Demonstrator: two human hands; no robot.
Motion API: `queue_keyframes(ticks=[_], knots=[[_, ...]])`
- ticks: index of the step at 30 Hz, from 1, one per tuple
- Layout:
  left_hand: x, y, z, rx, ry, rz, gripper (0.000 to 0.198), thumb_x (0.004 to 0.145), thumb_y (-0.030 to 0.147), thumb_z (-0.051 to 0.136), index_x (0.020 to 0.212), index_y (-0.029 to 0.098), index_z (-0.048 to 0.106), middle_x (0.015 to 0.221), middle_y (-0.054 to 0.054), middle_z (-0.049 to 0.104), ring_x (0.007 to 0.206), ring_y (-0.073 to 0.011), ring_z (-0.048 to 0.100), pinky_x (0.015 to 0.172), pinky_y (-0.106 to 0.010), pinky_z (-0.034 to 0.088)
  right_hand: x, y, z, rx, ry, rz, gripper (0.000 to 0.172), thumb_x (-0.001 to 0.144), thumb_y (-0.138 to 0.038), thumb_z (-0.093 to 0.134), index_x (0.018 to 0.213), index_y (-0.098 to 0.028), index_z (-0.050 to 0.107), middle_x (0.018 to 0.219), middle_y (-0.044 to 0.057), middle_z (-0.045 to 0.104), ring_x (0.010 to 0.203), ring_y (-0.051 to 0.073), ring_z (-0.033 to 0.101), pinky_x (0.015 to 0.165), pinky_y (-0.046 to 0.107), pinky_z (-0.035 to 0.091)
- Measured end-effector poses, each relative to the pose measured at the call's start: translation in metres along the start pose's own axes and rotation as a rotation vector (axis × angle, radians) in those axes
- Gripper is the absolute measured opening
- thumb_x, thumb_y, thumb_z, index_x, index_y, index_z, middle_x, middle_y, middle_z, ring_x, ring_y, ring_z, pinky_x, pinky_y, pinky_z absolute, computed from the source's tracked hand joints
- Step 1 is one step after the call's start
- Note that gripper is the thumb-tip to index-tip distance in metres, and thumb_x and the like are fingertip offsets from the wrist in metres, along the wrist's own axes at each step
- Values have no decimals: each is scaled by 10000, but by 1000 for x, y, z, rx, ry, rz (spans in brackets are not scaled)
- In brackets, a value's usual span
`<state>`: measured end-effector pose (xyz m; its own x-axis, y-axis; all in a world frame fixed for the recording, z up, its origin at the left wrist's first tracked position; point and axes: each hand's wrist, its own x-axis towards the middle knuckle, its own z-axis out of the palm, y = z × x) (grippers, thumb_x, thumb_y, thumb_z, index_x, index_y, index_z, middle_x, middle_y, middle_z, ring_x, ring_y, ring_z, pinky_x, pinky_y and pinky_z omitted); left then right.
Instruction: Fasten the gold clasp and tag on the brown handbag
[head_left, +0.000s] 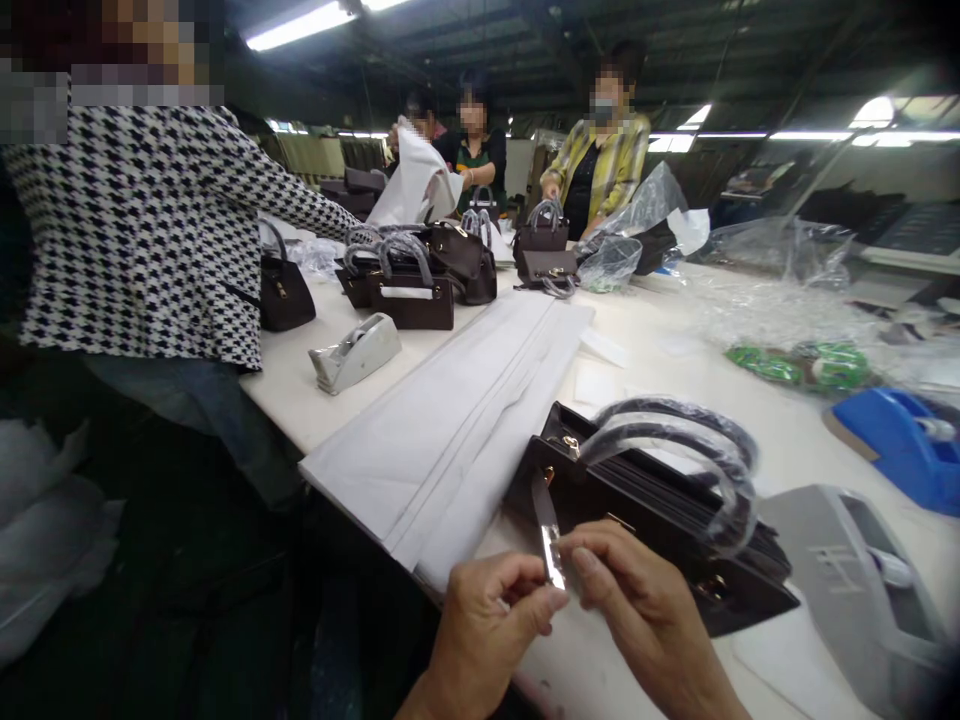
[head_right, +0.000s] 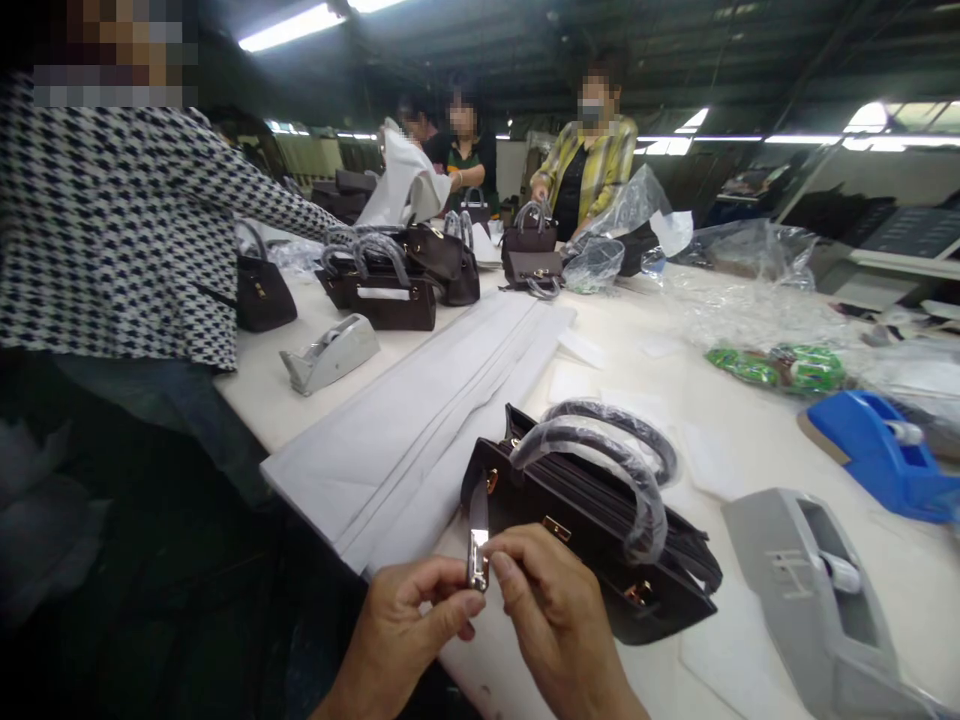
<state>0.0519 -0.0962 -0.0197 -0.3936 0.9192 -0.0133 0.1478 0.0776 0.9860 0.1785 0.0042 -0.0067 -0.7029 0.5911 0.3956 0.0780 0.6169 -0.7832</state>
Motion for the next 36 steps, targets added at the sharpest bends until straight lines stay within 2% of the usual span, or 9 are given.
queue_keyframes(ticks=[6, 13, 15, 19, 23, 26, 29, 32, 36], knots=[[5, -1, 0, 205, 47, 257, 134, 753, 303, 602, 834, 217, 664, 720, 21, 683, 643, -88, 614, 616, -155, 458, -1, 1, -12, -76, -126, -188, 169, 854, -136, 530, 997, -215, 572, 900, 1, 623, 848, 116, 574, 803, 195, 424], [5, -6, 0, 423, 80, 478, 130, 762, 278, 594, 781, 165, 657, 656, -14, 674, 597, -107, 619, 566, -169, 450, 1, 1, -20, -176, -254, -321, 156, 889, -136, 477, 1030, -185, 526, 921, 34, 604, 821, 120, 574, 714, 204, 448], [5, -4, 0, 470, 57, 468, 153, 772, 290, 580, 781, 159, 658, 657, -24, 679, 602, -114, 626, 573, -177, 450, 2, -1, -21, -261, -312, -310, 126, 903, -134, 438, 982, -176, 527, 881, 37, 596, 772, 129, 570, 669, 230, 442], [8, -3, 1, 492, -3, 344, 210, 786, 328, 553, 775, 151, 665, 686, -47, 689, 637, -137, 637, 603, -200, 454, 4, -2, -21, -465, -413, -289, 156, 915, -133, 374, 852, -168, 513, 779, 32, 554, 677, 144, 526, 604, 276, 397], [9, -3, 3, 317, -14, 197, 210, 766, 360, 571, 790, 175, 668, 722, -38, 691, 666, -144, 632, 629, -209, 462, 6, 8, -13, -394, -329, -339, 168, 904, -122, 351, 800, -175, 471, 733, 17, 514, 647, 133, 480, 584, 267, 366], [7, -2, 3, 95, -16, 46, 197, 756, 353, 580, 794, 175, 655, 703, -22, 674, 616, -127, 619, 597, -204, 473, 6, 15, -4, -182, -161, -206, 138, 891, -177, 389, 767, -181, 449, 715, 10, 511, 623, 128, 482, 561, 255, 363], [4, -2, 5, -117, -19, -93, 198, 738, 338, 598, 807, 154, 618, 734, -22, 652, 595, -115, 609, 568, -204, 475, 1, 17, 5, 115, -2, 112, 184, 897, -298, 408, 762, -184, 460, 636, -9, 516, 563, 130, 502, 545, 257, 382], [4, -3, 7, -297, -35, -192, 185, 739, 312, 593, 773, 134, 554, 665, 2, 605, 531, -90, 577, 529, -191, 435, -6, 13, 14, 494, 21, 343, 313, 918, -407, 351, 742, -176, 468, 618, -1, 529, 533, 140, 528, 535, 271, 417], [4, -5, 11, -440, -23, -208, 187, 787, 313, 523, 723, 138, 501, 539, 37, 537, 483, -78, 523, 544, -208, 419, -17, 9, 26, 760, 38, 439, 351, 901, -461, 396, 731, -167, 483, 575, -6, 532, 498, 140, 531, 512, 268, 429]])
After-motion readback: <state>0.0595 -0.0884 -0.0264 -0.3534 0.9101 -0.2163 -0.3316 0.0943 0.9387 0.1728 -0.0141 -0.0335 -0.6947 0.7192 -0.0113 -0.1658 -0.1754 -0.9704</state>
